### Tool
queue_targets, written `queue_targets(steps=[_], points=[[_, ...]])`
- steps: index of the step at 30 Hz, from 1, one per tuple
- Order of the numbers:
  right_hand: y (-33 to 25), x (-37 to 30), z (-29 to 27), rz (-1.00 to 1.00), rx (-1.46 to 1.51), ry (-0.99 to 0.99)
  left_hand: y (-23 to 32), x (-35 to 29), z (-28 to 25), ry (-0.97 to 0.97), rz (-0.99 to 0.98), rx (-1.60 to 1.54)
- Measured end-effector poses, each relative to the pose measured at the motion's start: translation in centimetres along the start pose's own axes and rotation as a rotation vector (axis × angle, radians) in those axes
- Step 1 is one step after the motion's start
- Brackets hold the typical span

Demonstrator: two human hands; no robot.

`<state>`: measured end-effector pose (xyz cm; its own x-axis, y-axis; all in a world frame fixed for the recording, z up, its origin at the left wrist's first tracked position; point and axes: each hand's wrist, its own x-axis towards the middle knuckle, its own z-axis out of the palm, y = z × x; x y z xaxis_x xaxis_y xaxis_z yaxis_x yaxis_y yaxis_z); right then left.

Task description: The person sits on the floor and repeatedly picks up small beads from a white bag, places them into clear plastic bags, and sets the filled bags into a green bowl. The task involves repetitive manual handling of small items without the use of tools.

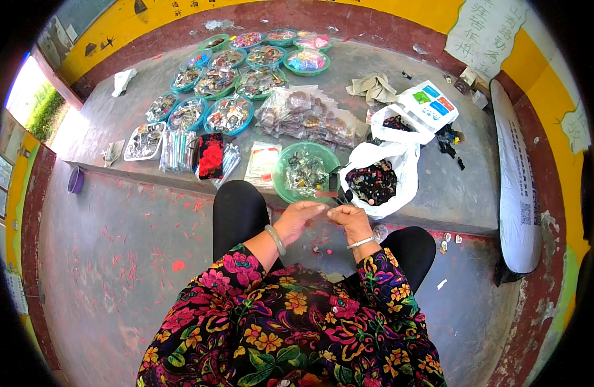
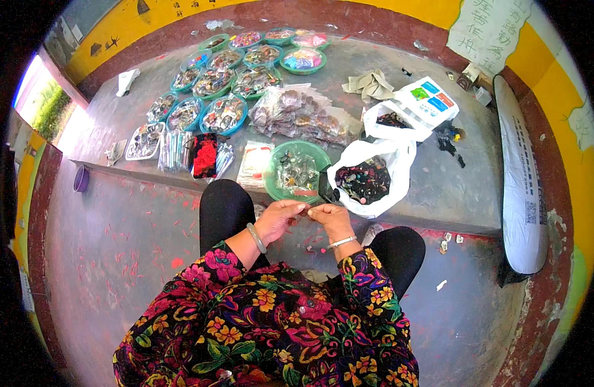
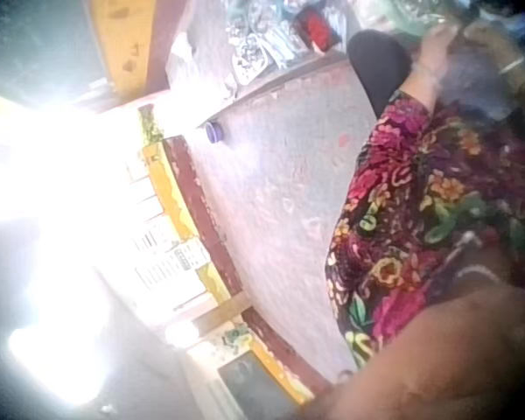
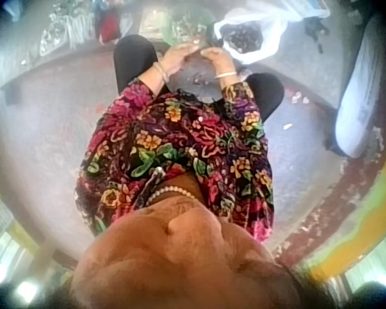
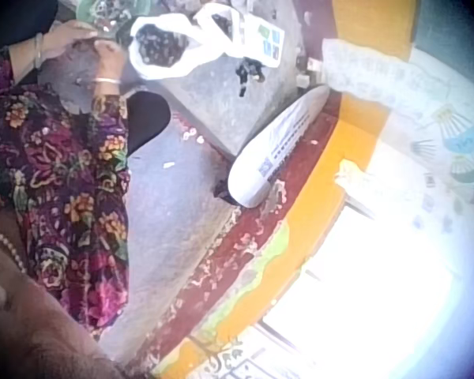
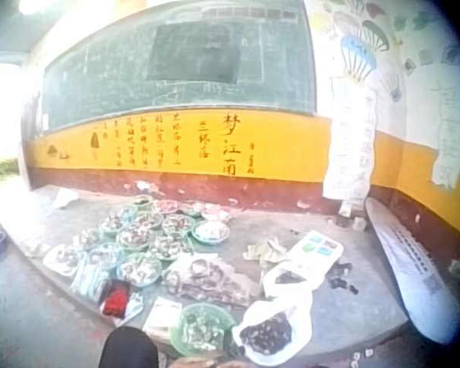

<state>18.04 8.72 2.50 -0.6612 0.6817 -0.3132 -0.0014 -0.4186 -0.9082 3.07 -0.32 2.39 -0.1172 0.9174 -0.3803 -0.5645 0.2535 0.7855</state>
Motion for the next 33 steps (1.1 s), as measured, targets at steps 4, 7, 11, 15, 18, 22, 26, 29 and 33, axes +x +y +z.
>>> queue_targets(steps=[4,7,11,15,18,22,26,29,33], points=[[0.2,0.2,-0.1,0.02,-0.065,-0.019,-0.3,0.0,-0.2,0.03,0.017,-0.006],[0.5,0.5,-0.3,0.02,-0.155,0.014,-0.1,0.0,-0.1,0.086,0.028,0.003],[1.0,1.2,-0.8,-0.145,-0.216,0.135,-0.8,0.5,-0.8,0.185,0.079,0.018],[-0.3,0.6,-0.6,-0.408,-0.506,0.229,-0.6,0.6,-0.8,0.216,0.062,0.089],[-1.4,-0.2,0.3,-0.595,-0.702,0.219,0.1,0.0,0.0,0.239,0.051,0.208],[-2.2,-0.8,1.1,-0.712,-0.882,0.204,-0.2,0.1,0.0,0.192,0.078,0.305],[-2.3,-1.1,1.2,-0.732,-0.954,0.192,-0.3,0.3,0.1,0.183,0.097,0.405],[-2.6,-1.3,1.3,-0.817,-1.064,0.191,-0.4,0.3,0.0,0.173,0.104,0.459],[-3.8,-2.1,2.2,-0.891,-1.211,0.187,-1.2,0.8,-0.6,0.189,0.141,0.537]])
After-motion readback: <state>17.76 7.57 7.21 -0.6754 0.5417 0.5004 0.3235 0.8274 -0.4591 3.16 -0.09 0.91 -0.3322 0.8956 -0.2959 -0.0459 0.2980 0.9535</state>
